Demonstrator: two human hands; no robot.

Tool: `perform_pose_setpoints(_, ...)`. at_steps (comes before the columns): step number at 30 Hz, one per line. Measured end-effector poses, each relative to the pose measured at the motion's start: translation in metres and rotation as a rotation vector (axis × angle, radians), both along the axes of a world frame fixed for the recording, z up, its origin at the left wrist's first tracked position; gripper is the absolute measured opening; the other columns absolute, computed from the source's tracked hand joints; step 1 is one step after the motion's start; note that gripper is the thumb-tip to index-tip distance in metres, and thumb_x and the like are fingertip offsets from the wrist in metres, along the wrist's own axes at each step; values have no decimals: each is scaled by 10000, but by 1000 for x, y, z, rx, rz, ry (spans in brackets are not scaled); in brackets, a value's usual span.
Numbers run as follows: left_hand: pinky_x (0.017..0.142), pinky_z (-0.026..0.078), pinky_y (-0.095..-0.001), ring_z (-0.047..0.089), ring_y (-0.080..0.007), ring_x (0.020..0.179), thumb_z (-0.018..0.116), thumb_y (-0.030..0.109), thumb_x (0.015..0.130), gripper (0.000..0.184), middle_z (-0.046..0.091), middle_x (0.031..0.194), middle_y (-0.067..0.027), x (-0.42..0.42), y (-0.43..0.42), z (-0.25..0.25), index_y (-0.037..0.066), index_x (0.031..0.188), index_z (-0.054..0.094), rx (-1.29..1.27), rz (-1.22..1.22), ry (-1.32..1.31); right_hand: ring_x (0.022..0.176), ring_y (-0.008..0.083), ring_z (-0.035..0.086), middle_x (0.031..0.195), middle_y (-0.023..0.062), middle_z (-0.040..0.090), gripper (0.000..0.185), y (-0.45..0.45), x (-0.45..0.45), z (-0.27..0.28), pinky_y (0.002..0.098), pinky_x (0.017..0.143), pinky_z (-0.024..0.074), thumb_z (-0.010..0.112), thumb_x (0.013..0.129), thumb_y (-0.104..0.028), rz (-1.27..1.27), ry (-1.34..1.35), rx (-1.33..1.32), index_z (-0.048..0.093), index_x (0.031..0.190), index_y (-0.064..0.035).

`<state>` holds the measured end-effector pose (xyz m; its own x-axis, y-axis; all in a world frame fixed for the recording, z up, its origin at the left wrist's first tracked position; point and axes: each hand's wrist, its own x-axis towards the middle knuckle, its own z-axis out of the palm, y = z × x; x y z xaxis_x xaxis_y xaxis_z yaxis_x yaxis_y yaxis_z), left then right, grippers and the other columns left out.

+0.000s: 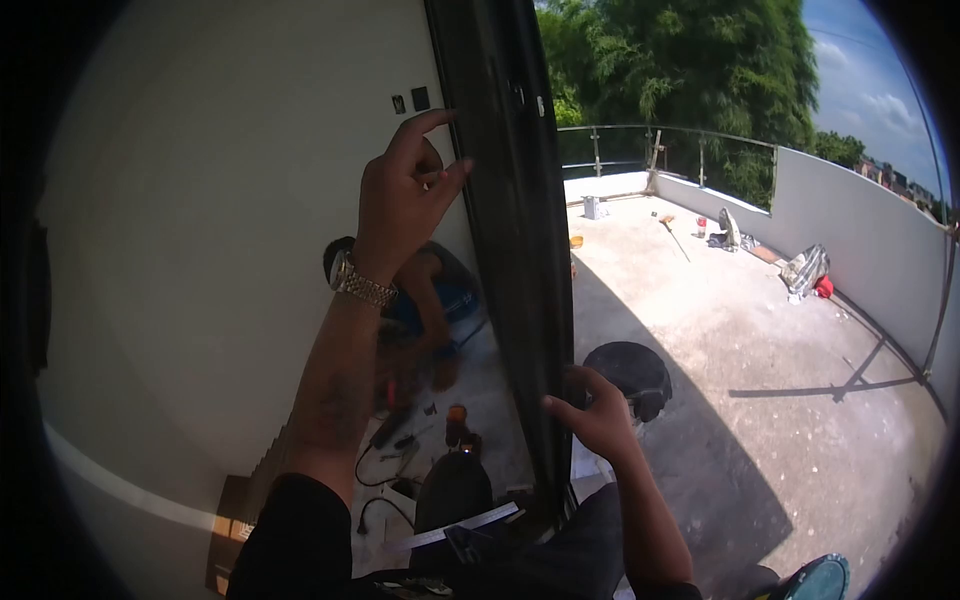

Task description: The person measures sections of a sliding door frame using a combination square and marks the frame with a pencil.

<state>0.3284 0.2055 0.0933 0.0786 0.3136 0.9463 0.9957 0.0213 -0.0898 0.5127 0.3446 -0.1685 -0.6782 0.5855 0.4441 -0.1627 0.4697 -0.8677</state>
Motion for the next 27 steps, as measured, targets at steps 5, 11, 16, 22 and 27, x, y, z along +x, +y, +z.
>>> perform_pose_setpoints(5, 609, 540, -291, 691, -171, 699, 821, 214, 801, 676, 651, 757, -69, -13, 23, 45, 95, 1372, 480, -119, 23, 94, 1046, 230, 682, 1114, 162, 712, 554, -5, -2, 7, 349, 936, 504, 825, 774, -247, 26, -40, -22, 638, 1224, 17)
perform_pose_setpoints(11, 685, 580, -323, 736, -231, 825, 866, 309, 731, 785, 689, 813, -90, -18, 28, 70, 84, 1369, 467, -151, -28, 103, 1018, 228, 693, 1069, 164, 724, 521, -1, -1, 6, 349, 904, 516, 824, 771, -273, 27, -66, 32, 668, 1171, 22)
perform_pose_setpoints(16, 640, 574, -351, 740, -255, 766, 857, 353, 705, 711, 705, 757, -89, -14, 23, 81, 66, 1272, 538, -134, 68, 248, 991, 259, 706, 1035, 187, 725, 526, -4, 2, 11, 363, 870, 527, 824, 760, -319, -15, -126, 47, 686, 1126, 33)
perform_pose_setpoints(22, 649, 580, -320, 737, -219, 762, 835, 273, 723, 614, 659, 720, -90, -6, 24, 82, 55, 1213, 536, -181, 184, 312, 965, 284, 711, 1004, 211, 721, 558, 0, -1, 8, 375, 851, 533, 832, 741, -343, -9, -116, 76, 685, 1095, 61)
perform_pose_setpoints(27, 660, 583, -320, 732, -223, 745, 814, 248, 745, 565, 695, 786, -92, -8, 24, 80, 60, 1199, 535, -180, 95, 248, 945, 288, 713, 987, 211, 721, 557, 3, 1, 7, 371, 843, 533, 836, 731, -347, -8, -132, 68, 690, 1085, 58)
